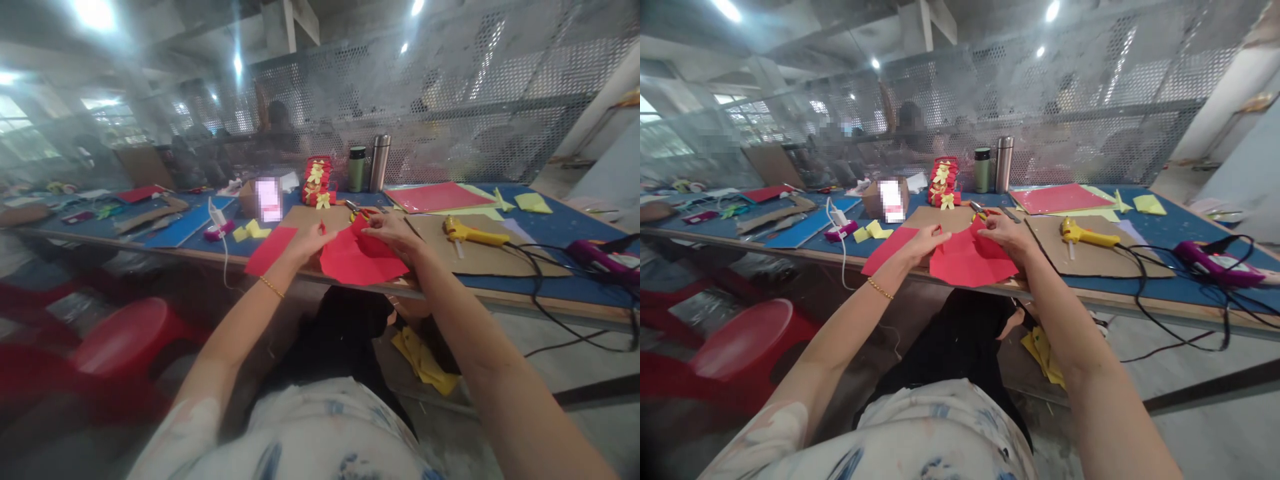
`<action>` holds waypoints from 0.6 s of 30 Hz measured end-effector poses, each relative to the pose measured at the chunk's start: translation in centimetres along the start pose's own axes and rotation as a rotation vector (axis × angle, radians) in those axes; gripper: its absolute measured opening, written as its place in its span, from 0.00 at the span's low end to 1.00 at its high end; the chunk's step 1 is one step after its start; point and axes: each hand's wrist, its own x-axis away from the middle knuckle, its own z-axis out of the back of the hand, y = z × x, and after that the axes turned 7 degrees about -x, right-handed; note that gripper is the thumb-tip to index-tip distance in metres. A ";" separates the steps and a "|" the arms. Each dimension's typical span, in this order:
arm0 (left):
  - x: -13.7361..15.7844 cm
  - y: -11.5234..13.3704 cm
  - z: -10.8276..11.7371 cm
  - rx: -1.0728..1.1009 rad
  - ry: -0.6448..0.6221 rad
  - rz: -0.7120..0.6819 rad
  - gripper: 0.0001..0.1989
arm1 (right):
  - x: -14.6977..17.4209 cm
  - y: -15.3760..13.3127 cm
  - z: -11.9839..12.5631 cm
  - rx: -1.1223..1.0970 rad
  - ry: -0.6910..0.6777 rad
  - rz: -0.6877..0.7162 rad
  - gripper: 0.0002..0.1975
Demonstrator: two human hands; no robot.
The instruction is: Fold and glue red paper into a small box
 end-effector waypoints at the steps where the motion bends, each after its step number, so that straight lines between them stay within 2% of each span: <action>1: 0.3 0.3 -0.6 -0.083 -0.030 0.049 0.24 | 0.1 -0.1 0.0 0.008 -0.004 0.000 0.20; 5: 1.7 1.2 -2.4 -0.330 -0.026 0.193 0.36 | 0.5 -0.7 0.1 0.023 -0.024 0.004 0.22; 7: 2.0 1.4 -2.6 -0.358 -0.007 0.176 0.34 | 0.6 -0.9 0.1 0.026 -0.026 0.006 0.23; 11: 2.0 0.8 -2.1 -0.360 -0.043 -0.063 0.09 | 0.5 -1.0 -0.1 0.022 -0.002 0.017 0.25; 15: 2.4 -0.4 -1.9 -0.452 -0.009 -0.200 0.17 | 0.6 -1.0 -0.5 -0.003 0.024 0.036 0.26; 18: 3.2 -1.2 -2.1 -0.709 0.044 -0.365 0.12 | 1.1 -1.2 -0.7 -0.006 0.017 0.041 0.27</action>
